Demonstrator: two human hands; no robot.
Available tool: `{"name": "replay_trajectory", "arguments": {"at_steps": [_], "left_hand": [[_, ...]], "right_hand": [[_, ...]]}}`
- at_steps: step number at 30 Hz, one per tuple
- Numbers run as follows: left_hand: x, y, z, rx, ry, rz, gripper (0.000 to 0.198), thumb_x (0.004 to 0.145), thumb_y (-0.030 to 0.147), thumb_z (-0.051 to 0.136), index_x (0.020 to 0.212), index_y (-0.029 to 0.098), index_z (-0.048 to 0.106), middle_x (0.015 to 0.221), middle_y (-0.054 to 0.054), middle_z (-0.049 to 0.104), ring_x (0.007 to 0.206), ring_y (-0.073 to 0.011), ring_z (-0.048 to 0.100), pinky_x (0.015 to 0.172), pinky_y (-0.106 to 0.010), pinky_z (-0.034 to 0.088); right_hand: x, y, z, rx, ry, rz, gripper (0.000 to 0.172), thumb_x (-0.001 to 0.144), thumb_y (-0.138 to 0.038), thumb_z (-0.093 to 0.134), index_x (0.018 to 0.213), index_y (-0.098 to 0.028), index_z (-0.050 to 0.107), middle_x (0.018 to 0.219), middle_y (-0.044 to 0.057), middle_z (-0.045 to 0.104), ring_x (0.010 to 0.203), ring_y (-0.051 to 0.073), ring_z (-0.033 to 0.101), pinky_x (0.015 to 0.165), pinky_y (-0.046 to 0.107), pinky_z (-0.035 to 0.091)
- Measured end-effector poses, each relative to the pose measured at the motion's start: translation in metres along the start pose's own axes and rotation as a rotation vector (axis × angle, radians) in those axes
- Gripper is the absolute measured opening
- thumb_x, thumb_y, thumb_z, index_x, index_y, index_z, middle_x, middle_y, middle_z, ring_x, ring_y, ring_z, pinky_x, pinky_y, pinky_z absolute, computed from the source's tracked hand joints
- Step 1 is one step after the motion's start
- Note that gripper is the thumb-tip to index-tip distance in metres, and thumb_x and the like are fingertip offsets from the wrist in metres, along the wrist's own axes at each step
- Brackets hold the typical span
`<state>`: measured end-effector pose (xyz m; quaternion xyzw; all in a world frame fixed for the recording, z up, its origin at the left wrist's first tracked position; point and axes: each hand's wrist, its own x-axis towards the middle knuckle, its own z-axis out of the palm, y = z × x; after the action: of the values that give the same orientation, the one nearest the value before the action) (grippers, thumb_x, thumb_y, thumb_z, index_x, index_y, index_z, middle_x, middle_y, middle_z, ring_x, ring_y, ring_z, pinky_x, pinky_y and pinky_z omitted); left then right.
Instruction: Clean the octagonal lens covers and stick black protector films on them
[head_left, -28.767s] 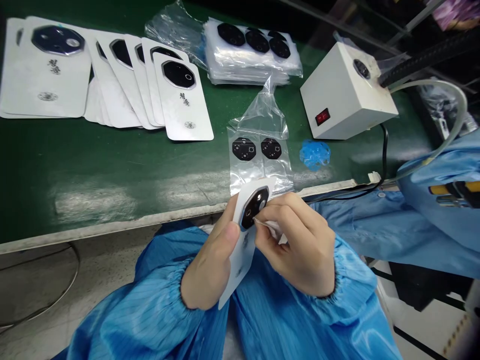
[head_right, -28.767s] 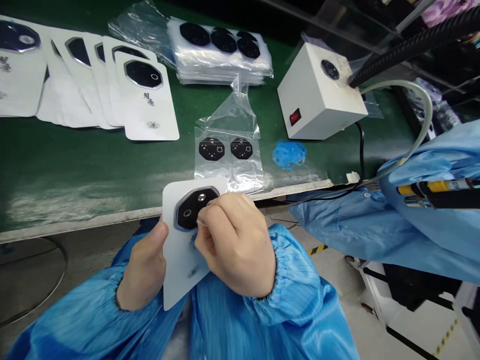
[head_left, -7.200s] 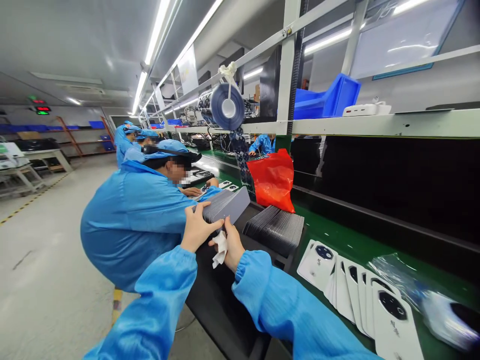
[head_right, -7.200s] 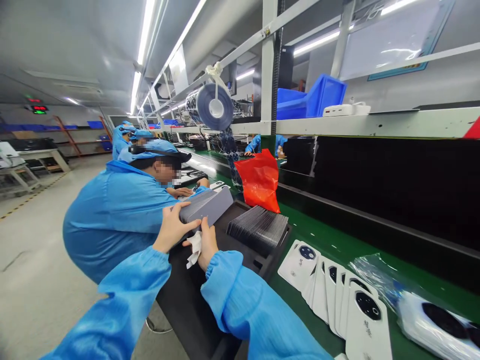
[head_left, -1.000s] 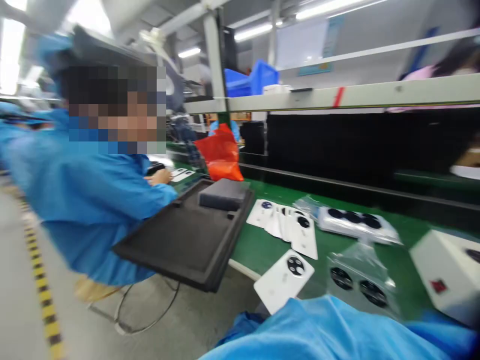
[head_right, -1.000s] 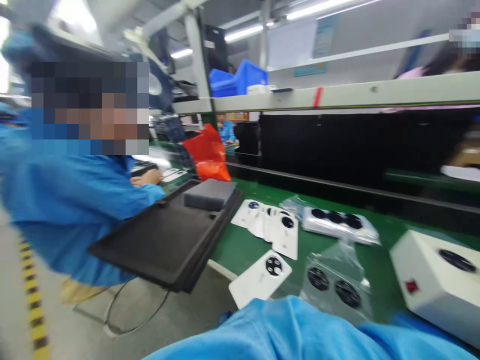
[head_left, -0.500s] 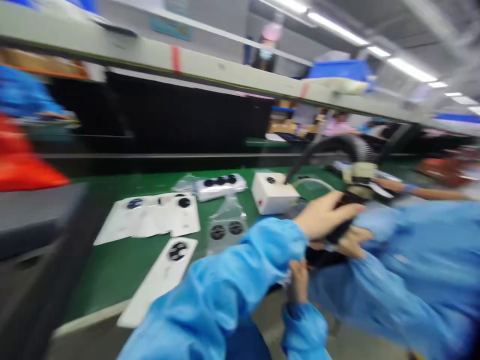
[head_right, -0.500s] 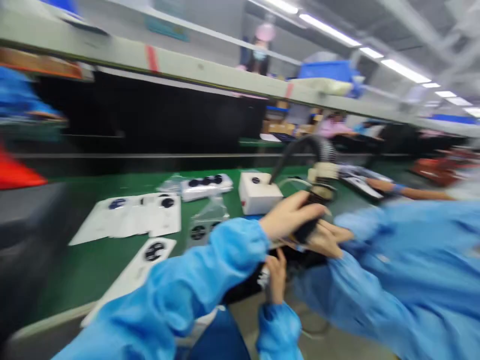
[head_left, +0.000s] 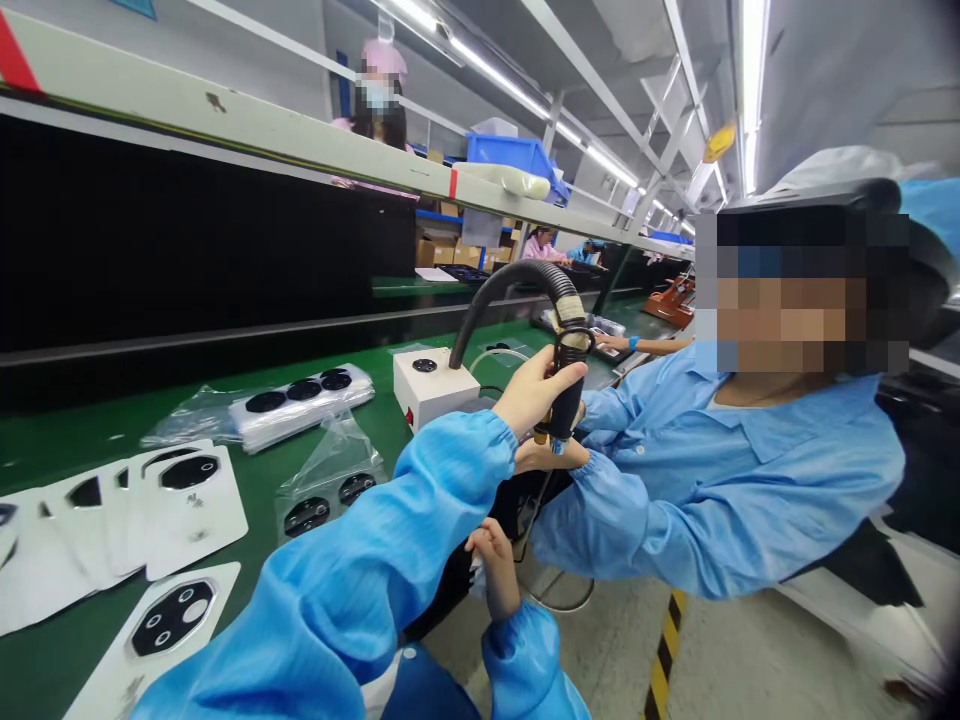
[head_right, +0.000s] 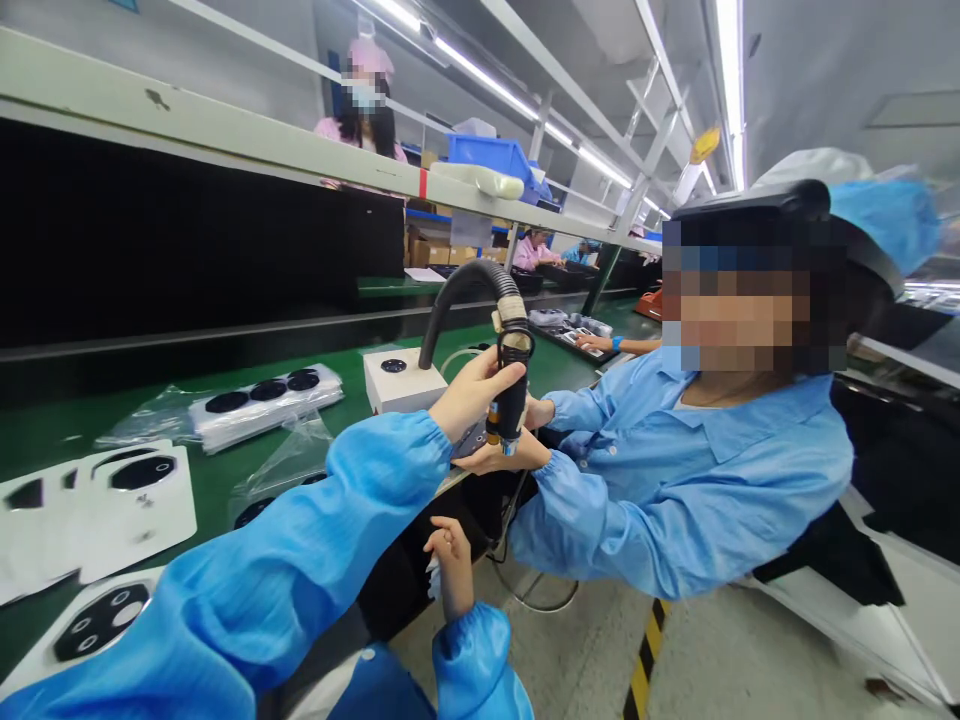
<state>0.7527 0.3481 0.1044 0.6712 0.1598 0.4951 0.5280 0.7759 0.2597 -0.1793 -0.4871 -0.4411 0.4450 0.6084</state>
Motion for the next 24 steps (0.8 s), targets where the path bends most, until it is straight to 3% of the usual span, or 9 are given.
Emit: {"name": "replay_trajectory", "arguments": {"at_steps": [5,15,20,24], "left_hand": [[-0.009,0.011,-0.015,-0.085,-0.057,0.003,0.022,0.084,0.032,0.056,0.097,0.014,0.055,0.083,-0.001,0.058,0.075,-0.0145,0.057,0.071,-0.034,0.048],[-0.032,0.008,-0.02,-0.097,-0.132,-0.049,0.03,0.076,0.036,0.062,0.097,0.015,0.054,0.089,-0.003,0.06,0.088,-0.0167,0.056,0.082,-0.032,0.043],[-0.037,0.0,-0.017,-0.036,-0.119,-0.049,0.023,0.084,0.031,0.057,0.098,0.014,0.055,0.091,-0.004,0.061,0.089,-0.0184,0.058,0.085,-0.041,0.045],[-0.039,-0.011,-0.01,0.019,-0.107,-0.055,0.023,0.085,0.031,0.056,0.101,0.013,0.057,0.094,-0.004,0.062,0.088,-0.0182,0.06,0.083,-0.041,0.048]], "right_hand": [[-0.001,0.013,0.004,-0.039,-0.068,0.052,0.025,0.09,-0.037,0.052,0.094,-0.013,0.057,0.068,-0.004,0.054,0.053,0.007,0.05,0.051,0.021,0.045],[-0.014,0.029,0.007,-0.093,-0.085,0.054,0.026,0.09,-0.038,0.052,0.09,-0.013,0.058,0.068,-0.004,0.054,0.054,0.007,0.051,0.051,0.021,0.046],[-0.014,0.007,0.013,-0.099,-0.018,-0.079,0.033,0.089,-0.045,0.051,0.087,-0.013,0.058,0.062,-0.005,0.052,0.05,0.006,0.048,0.048,0.02,0.042],[-0.011,-0.038,0.002,-0.112,0.237,-0.26,0.036,0.092,-0.049,0.042,0.096,-0.015,0.053,0.064,-0.004,0.048,0.051,0.007,0.046,0.047,0.021,0.039]]}}
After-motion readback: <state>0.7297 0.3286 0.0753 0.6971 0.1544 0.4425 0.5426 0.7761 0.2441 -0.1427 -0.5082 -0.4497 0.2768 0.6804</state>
